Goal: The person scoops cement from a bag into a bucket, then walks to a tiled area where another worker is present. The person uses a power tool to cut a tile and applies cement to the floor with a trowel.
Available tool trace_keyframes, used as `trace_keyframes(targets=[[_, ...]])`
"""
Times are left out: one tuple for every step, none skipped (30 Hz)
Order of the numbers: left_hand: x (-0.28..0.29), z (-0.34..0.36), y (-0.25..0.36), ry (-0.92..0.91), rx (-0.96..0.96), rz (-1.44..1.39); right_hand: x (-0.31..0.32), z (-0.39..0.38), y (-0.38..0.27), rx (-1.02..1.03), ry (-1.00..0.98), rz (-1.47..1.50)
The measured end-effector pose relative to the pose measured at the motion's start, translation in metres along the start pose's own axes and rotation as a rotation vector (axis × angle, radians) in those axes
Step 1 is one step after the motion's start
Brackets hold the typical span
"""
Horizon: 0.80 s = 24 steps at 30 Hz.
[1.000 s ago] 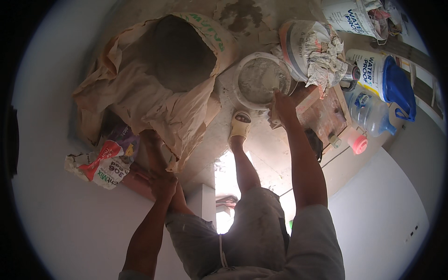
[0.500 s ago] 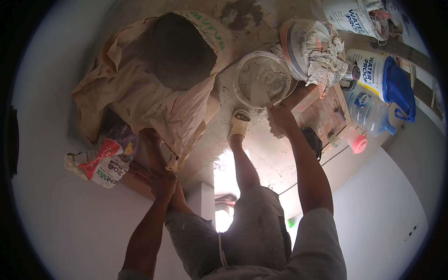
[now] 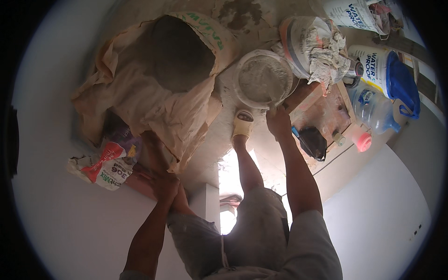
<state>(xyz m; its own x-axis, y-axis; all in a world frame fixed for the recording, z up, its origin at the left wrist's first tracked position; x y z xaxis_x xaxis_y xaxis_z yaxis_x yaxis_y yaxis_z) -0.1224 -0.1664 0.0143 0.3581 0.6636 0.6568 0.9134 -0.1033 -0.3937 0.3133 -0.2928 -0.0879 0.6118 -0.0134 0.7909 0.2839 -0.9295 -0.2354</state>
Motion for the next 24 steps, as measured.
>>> trace_keyframes(targets=[[0.001, 0.0, 0.002, -0.008, 0.006, 0.033, 0.002, 0.001, -0.011, 0.048, 0.027, -0.05], [0.004, -0.001, 0.003, -0.012, 0.019, 0.018, 0.005, 0.001, -0.025, 0.107, 0.11, -0.01], [0.008, -0.004, 0.003, -0.016, 0.028, 0.003, 0.011, -0.001, -0.039, 0.163, 0.195, 0.029], [0.01, -0.005, 0.003, -0.02, 0.037, -0.012, 0.01, -0.002, -0.048, 0.218, 0.281, 0.069], [0.01, -0.004, 0.002, -0.038, 0.041, -0.009, 0.005, 0.001, -0.052, 0.252, 0.318, 0.084], [0.009, -0.002, 0.002, -0.056, 0.044, -0.007, -0.002, 0.007, -0.054, 0.285, 0.357, 0.098], [0.008, -0.001, 0.002, -0.074, 0.047, -0.006, -0.007, 0.014, -0.055, 0.319, 0.397, 0.112], [0.006, -0.001, 0.001, -0.029, -0.003, -0.003, -0.012, 0.023, -0.05, 0.263, 0.271, 0.032], [0.003, 0.001, 0.001, 0.019, -0.053, -0.003, -0.016, 0.034, -0.047, 0.209, 0.147, -0.045], [0.001, 0.002, 0.0, 0.067, -0.104, -0.004, -0.018, 0.04, -0.043, 0.154, 0.024, -0.121], [0.002, 0.001, -0.001, 0.034, -0.062, -0.019, -0.013, 0.037, -0.049, 0.159, 0.049, -0.091], [0.003, -0.001, -0.001, 0.0, -0.02, -0.037, 0.002, 0.028, -0.062, 0.165, 0.075, -0.064], [0.005, -0.003, 0.001, -0.034, 0.022, -0.055, 0.01, 0.024, -0.07, 0.172, 0.102, -0.036], [0.012, -0.005, 0.005, -0.071, 0.045, -0.054, 0.006, 0.028, -0.061, 0.186, 0.099, -0.056], [0.021, -0.006, 0.01, -0.108, 0.07, -0.051, -0.002, 0.032, -0.051, 0.2, 0.095, -0.074], [0.026, -0.006, 0.014, -0.145, 0.095, -0.048, -0.007, 0.036, -0.039, 0.213, 0.09, -0.092], [0.021, -0.005, 0.011, -0.076, 0.044, -0.031, -0.006, 0.04, -0.036, 0.207, 0.064, -0.126], [0.011, -0.003, 0.005, -0.006, -0.01, -0.015, -0.003, 0.044, -0.034, 0.2, 0.041, -0.162], [0.001, -0.001, 0.0, 0.064, -0.064, 0.001, -0.001, 0.047, -0.032, 0.191, 0.017, -0.197], [-0.001, -0.003, 0.0, 0.063, -0.065, 0.035, 0.005, 0.044, -0.036, 0.244, 0.074, -0.198], [-0.004, -0.004, -0.001, 0.062, -0.065, 0.069, 0.011, 0.04, -0.038, 0.297, 0.131, -0.199], [-0.006, -0.005, -0.001, 0.06, -0.066, 0.104, 0.017, 0.037, -0.041, 0.349, 0.188, -0.2], [-0.008, -0.005, -0.002, 0.055, -0.087, 0.111, 0.022, 0.038, -0.04, 0.315, 0.152, -0.199], [-0.009, -0.004, -0.004, 0.049, -0.107, 0.117, 0.025, 0.04, -0.039, 0.282, 0.117, -0.198]])
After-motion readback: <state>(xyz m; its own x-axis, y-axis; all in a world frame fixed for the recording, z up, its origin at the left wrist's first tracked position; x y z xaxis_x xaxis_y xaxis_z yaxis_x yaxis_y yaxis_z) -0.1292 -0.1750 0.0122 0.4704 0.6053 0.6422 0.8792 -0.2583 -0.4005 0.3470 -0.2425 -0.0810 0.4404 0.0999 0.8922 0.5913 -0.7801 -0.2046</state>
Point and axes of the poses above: each hand's wrist, its own z-axis towards the middle knuckle, its own x-axis out of the back of the hand, y = z × x, the point moved 1 cm from there along z, towards the middle knuckle, and after that the axes turned 8 degrees about y, right-handed, at the moved point
